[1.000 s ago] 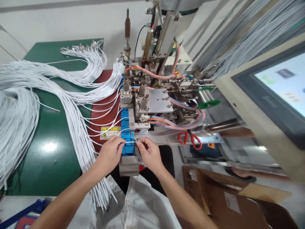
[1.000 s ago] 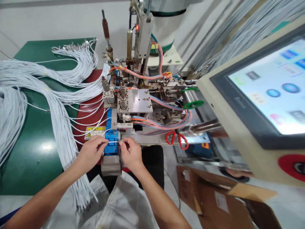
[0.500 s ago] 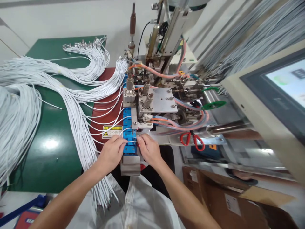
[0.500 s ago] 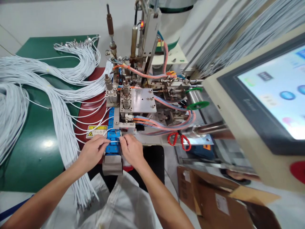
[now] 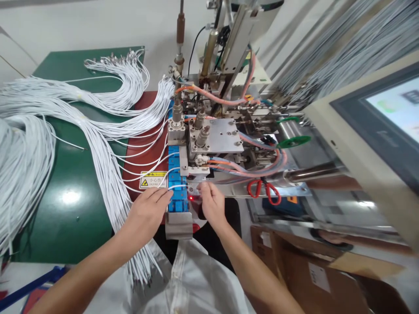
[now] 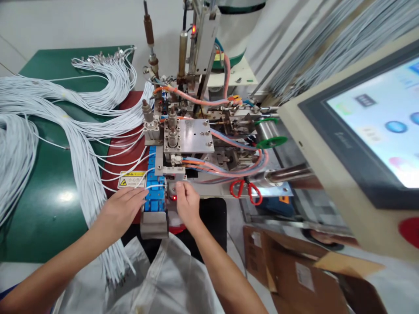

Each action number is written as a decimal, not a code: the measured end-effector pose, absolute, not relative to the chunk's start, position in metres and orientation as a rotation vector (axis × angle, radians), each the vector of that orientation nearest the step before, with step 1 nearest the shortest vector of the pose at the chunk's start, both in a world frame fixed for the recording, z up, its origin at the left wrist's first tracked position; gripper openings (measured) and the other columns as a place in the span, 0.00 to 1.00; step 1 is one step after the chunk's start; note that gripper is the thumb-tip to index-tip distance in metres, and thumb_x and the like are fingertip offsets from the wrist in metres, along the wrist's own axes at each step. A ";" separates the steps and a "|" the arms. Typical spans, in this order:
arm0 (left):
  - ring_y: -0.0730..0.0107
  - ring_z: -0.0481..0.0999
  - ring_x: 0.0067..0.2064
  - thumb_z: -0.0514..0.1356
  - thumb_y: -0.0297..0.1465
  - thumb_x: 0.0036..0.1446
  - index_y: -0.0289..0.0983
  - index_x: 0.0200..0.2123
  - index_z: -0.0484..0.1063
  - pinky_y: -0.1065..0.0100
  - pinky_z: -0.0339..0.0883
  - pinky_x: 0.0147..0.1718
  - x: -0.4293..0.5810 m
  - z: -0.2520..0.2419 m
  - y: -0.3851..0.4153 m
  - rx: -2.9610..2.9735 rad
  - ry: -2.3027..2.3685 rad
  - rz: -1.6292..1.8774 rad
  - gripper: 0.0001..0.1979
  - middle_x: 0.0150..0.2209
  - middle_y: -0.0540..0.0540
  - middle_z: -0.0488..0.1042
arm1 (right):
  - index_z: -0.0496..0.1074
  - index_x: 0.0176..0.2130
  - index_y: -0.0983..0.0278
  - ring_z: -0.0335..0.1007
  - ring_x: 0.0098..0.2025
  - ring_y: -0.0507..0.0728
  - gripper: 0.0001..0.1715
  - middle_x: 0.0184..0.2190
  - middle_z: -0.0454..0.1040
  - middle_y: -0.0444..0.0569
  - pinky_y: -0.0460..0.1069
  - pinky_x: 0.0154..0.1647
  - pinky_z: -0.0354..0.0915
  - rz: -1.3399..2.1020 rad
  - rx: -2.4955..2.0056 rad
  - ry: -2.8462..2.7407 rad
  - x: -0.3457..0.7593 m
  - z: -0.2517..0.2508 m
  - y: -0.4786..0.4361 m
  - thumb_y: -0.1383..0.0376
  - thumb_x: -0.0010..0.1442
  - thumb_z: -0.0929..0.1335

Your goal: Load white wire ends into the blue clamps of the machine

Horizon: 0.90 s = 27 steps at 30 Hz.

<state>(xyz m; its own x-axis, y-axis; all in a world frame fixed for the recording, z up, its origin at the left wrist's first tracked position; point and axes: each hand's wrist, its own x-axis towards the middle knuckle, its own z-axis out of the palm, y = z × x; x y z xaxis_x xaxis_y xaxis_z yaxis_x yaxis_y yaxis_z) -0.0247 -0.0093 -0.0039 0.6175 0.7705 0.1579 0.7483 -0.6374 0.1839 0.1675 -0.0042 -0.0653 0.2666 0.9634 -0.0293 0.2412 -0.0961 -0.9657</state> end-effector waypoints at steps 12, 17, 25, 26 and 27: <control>0.65 0.62 0.37 0.55 0.25 0.56 0.36 0.24 0.68 0.63 0.55 0.36 -0.055 0.026 -0.037 2.434 1.034 -0.349 0.09 0.31 0.48 0.65 | 0.65 0.21 0.65 0.54 0.20 0.48 0.22 0.17 0.61 0.41 0.45 0.22 0.54 1.054 -1.367 -0.942 0.178 -0.056 -0.013 0.53 0.58 0.61; 0.64 0.64 0.37 0.58 0.30 0.54 0.36 0.27 0.71 0.63 0.56 0.36 -0.046 0.026 -0.036 2.524 1.028 -0.492 0.06 0.32 0.47 0.67 | 0.65 0.21 0.65 0.55 0.20 0.49 0.22 0.17 0.61 0.41 0.45 0.21 0.54 1.085 -1.378 -0.936 0.180 -0.052 -0.020 0.53 0.57 0.62; 0.68 0.69 0.33 0.54 0.28 0.57 0.38 0.26 0.70 0.66 0.61 0.34 -0.042 0.030 -0.032 2.523 0.971 -0.043 0.09 0.29 0.49 0.71 | 0.66 0.21 0.65 0.56 0.20 0.49 0.21 0.17 0.63 0.42 0.45 0.21 0.55 1.092 -1.351 -0.916 0.184 -0.051 -0.030 0.54 0.58 0.62; 0.69 0.70 0.33 0.53 0.29 0.59 0.38 0.28 0.70 0.67 0.62 0.34 -0.038 0.030 -0.030 2.461 1.044 0.073 0.09 0.29 0.49 0.71 | 0.67 0.22 0.65 0.57 0.20 0.49 0.21 0.18 0.64 0.43 0.45 0.22 0.56 1.106 -1.311 -0.913 0.183 -0.051 -0.033 0.55 0.58 0.62; 0.71 0.71 0.32 0.51 0.29 0.60 0.38 0.30 0.69 0.69 0.62 0.33 -0.034 0.030 -0.028 2.393 1.141 0.183 0.09 0.29 0.50 0.72 | 0.69 0.24 0.65 0.58 0.21 0.50 0.20 0.19 0.66 0.44 0.45 0.22 0.57 1.126 -1.253 -0.910 0.182 -0.051 -0.036 0.55 0.59 0.61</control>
